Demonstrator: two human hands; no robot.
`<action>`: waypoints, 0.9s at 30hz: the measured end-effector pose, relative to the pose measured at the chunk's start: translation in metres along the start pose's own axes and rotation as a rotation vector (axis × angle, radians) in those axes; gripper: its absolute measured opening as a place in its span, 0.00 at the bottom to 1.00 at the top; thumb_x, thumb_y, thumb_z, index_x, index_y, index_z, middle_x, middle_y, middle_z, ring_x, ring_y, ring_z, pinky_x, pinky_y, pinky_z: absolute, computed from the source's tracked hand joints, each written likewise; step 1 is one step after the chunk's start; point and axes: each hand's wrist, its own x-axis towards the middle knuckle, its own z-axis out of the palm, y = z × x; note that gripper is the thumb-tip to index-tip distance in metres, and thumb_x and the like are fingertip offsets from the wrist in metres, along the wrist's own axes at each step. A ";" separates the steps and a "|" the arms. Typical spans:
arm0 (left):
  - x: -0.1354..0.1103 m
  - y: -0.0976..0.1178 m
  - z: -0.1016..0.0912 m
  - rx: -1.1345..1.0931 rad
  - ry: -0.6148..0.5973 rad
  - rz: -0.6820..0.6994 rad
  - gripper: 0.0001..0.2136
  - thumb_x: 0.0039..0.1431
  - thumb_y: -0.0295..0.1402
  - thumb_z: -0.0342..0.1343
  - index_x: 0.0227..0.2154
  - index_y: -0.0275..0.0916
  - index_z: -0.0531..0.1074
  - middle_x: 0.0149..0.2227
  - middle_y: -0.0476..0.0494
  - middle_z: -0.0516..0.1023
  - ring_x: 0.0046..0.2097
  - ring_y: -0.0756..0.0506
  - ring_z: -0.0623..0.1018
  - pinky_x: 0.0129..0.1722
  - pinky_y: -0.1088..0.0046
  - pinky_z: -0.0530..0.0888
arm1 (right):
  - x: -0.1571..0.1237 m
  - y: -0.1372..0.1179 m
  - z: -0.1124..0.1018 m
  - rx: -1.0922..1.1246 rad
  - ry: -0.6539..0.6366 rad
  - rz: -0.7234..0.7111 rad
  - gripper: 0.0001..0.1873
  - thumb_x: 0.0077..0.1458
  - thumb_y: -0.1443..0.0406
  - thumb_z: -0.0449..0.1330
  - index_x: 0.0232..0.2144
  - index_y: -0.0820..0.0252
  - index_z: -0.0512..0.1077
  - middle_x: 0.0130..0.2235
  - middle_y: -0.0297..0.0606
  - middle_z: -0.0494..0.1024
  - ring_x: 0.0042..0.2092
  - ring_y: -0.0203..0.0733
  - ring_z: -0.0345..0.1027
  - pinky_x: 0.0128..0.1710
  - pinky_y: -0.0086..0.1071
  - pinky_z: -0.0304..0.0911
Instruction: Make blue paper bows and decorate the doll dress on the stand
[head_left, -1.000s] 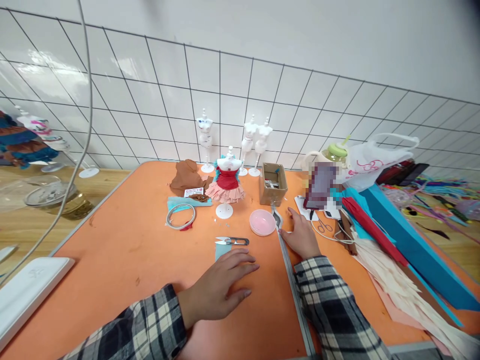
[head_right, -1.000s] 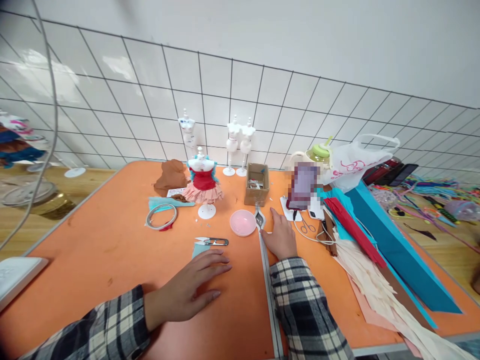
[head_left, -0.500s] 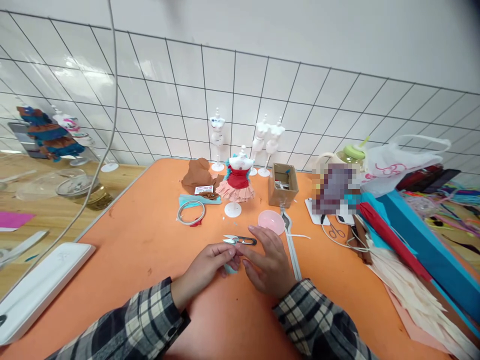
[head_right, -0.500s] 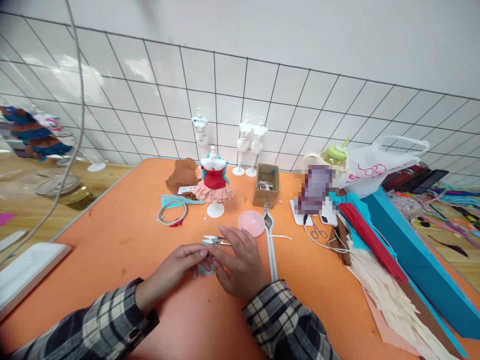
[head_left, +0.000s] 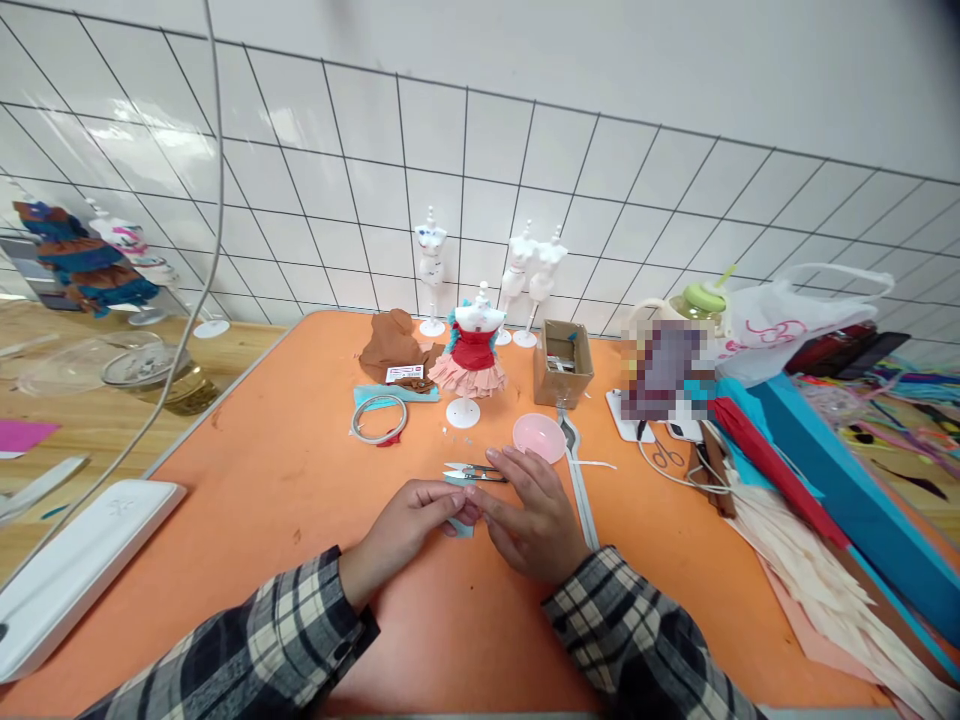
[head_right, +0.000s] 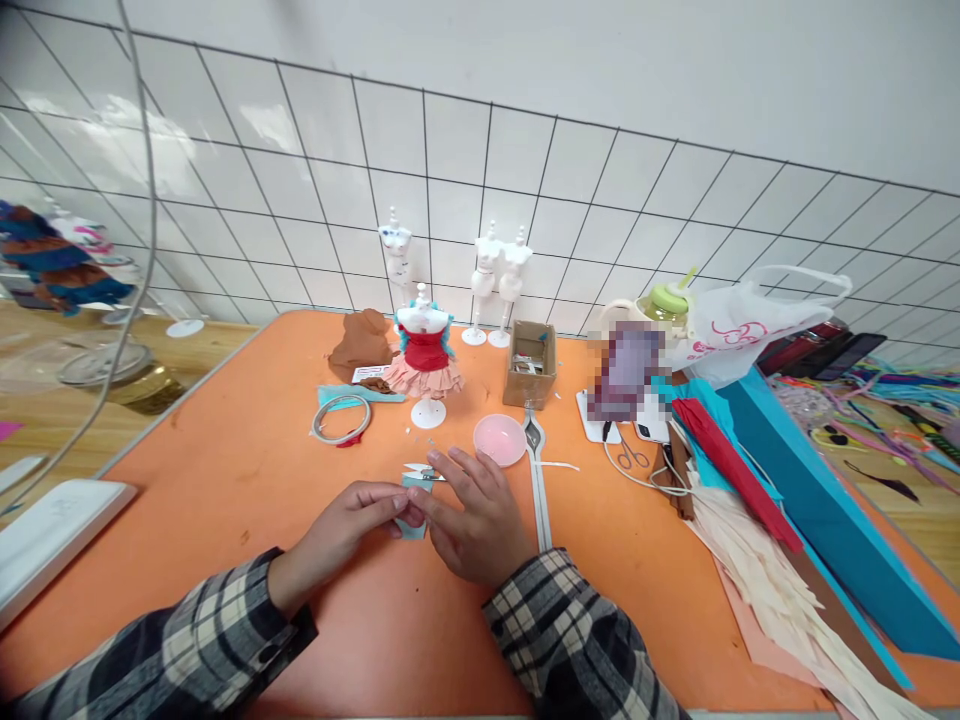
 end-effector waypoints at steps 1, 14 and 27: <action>0.000 0.000 0.000 0.006 -0.003 0.009 0.19 0.54 0.48 0.59 0.31 0.33 0.80 0.33 0.39 0.82 0.35 0.43 0.79 0.35 0.70 0.73 | 0.000 0.000 0.001 0.004 0.010 -0.005 0.26 0.54 0.67 0.57 0.56 0.46 0.66 0.64 0.40 0.59 0.64 0.51 0.52 0.60 0.52 0.53; 0.000 0.001 0.001 0.054 0.033 0.049 0.18 0.55 0.46 0.57 0.31 0.33 0.81 0.32 0.39 0.82 0.34 0.44 0.79 0.34 0.72 0.73 | -0.002 -0.005 0.008 0.242 0.038 0.113 0.25 0.57 0.70 0.55 0.57 0.48 0.66 0.65 0.41 0.56 0.63 0.49 0.55 0.58 0.49 0.58; 0.003 0.004 0.002 0.137 0.067 0.128 0.16 0.54 0.44 0.58 0.28 0.34 0.79 0.30 0.42 0.82 0.33 0.45 0.78 0.37 0.71 0.73 | -0.001 -0.004 0.006 0.217 -0.028 0.117 0.25 0.58 0.69 0.55 0.57 0.50 0.67 0.65 0.44 0.57 0.61 0.49 0.58 0.57 0.49 0.57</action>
